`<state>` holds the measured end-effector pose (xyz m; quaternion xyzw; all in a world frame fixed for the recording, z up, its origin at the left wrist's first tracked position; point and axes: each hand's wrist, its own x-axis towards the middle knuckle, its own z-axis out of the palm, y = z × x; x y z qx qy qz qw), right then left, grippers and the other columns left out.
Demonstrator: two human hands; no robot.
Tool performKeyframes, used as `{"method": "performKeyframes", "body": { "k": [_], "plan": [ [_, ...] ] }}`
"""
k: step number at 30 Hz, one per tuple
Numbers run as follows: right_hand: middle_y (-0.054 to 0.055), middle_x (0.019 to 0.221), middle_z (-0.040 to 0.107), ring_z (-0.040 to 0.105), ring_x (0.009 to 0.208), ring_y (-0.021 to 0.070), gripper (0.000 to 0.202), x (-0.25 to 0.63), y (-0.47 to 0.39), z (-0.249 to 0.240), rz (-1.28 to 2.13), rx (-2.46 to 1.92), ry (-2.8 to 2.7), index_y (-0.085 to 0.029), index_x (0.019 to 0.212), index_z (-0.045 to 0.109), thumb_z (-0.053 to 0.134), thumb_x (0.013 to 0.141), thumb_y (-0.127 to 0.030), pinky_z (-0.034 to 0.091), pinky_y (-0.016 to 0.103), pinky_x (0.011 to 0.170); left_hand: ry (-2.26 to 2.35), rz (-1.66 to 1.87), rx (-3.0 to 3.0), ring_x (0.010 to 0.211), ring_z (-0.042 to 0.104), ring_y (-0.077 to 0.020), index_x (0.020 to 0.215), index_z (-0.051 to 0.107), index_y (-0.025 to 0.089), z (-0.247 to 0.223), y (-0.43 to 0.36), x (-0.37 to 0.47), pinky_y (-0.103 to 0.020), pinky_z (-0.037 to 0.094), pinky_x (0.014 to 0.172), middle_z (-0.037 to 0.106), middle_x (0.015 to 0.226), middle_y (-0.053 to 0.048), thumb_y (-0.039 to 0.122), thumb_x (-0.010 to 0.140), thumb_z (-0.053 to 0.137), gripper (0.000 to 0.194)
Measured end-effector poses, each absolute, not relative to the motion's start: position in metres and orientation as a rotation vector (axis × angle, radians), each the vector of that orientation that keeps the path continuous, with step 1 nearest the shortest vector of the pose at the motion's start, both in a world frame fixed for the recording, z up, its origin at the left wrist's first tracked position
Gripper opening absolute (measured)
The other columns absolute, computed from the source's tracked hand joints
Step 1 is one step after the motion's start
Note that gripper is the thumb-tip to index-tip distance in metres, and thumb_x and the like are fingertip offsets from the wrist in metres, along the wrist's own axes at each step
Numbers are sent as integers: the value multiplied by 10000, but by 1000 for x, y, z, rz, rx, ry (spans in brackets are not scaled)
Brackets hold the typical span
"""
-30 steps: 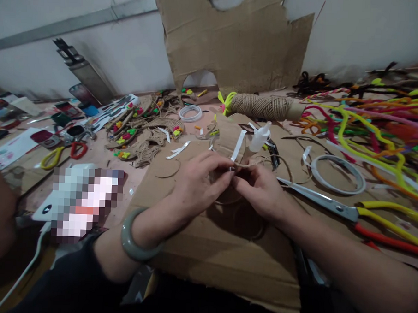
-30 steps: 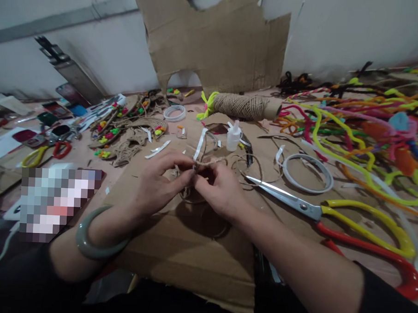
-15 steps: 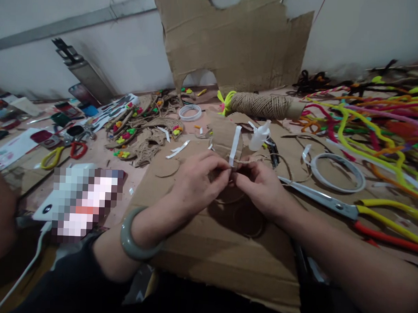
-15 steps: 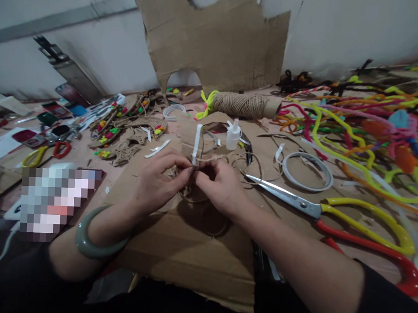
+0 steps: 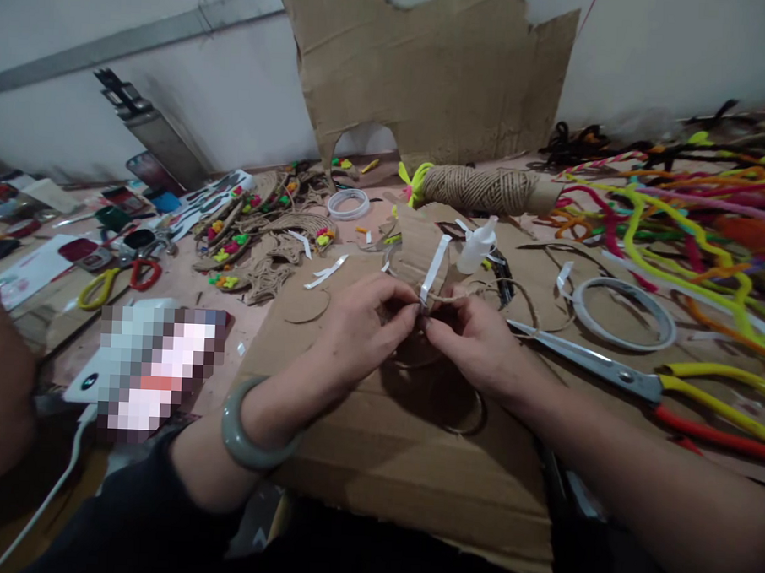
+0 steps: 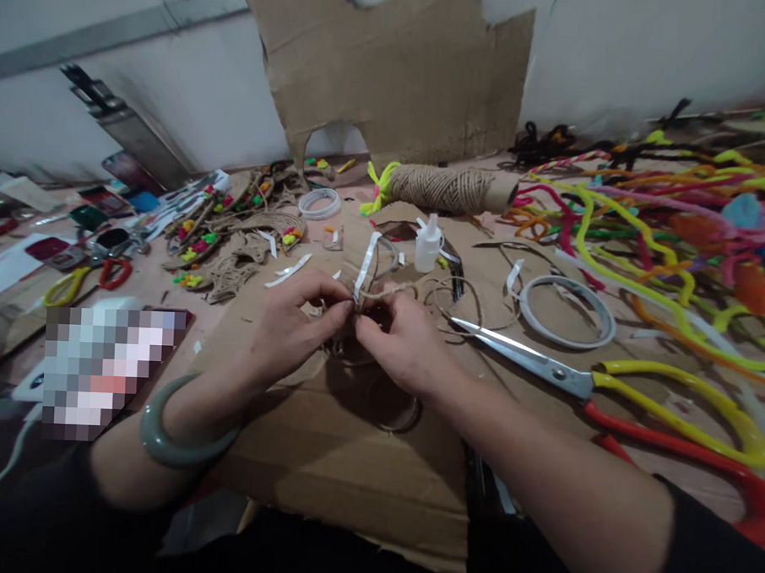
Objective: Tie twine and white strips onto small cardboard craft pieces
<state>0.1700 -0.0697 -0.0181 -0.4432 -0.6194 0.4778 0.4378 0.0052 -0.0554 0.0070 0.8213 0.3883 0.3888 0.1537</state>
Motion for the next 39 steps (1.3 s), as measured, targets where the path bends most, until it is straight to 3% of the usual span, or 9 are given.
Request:
{"method": "performKeyframes", "body": {
  "k": [6,12,18,28,35,39],
  "plan": [
    [10,744,650,588,701,152,118,169,-71,-13,1356,-1018,-1413,-203,774,560,620,711,-283,493,293,678,1032,1148,2371,735,650,-130,864,656,194,8,-56,5,-253,525,691,707,799,-3,87,815,576,142],
    [26,671,645,587,622,139,249,172,-72,-7,1480,-987,-1390,-191,685,579,578,810,-407,508,270,607,1045,1131,2423,713,637,-127,817,657,195,8,-56,5,-245,513,669,684,759,-2,81,813,549,157],
    [3,671,587,565,641,134,105,171,-72,-6,1403,-1049,-1424,-192,691,556,581,729,-286,490,257,610,1036,1105,2411,687,612,-117,770,631,185,9,-59,4,-231,498,640,659,746,-1,89,784,555,123],
    [-13,605,535,472,577,133,128,172,-71,-13,1178,-1317,-1573,-214,655,529,542,753,-296,371,269,543,1088,1033,2380,689,602,-122,723,614,187,5,-54,2,-242,483,658,651,725,7,113,809,607,113],
    [-10,607,552,493,590,144,119,172,-71,-13,1101,-1386,-1629,-212,666,543,519,765,-274,384,295,599,1200,1075,2385,965,647,-207,812,632,180,3,-51,2,-355,514,857,697,967,-63,138,767,643,62],
    [15,698,616,534,645,163,112,172,-71,-14,1149,-1316,-1624,-205,746,582,503,779,-278,396,301,617,1193,987,2253,775,640,-163,844,617,185,6,-51,3,-289,518,696,690,827,-20,142,765,617,90]
  ]
}}
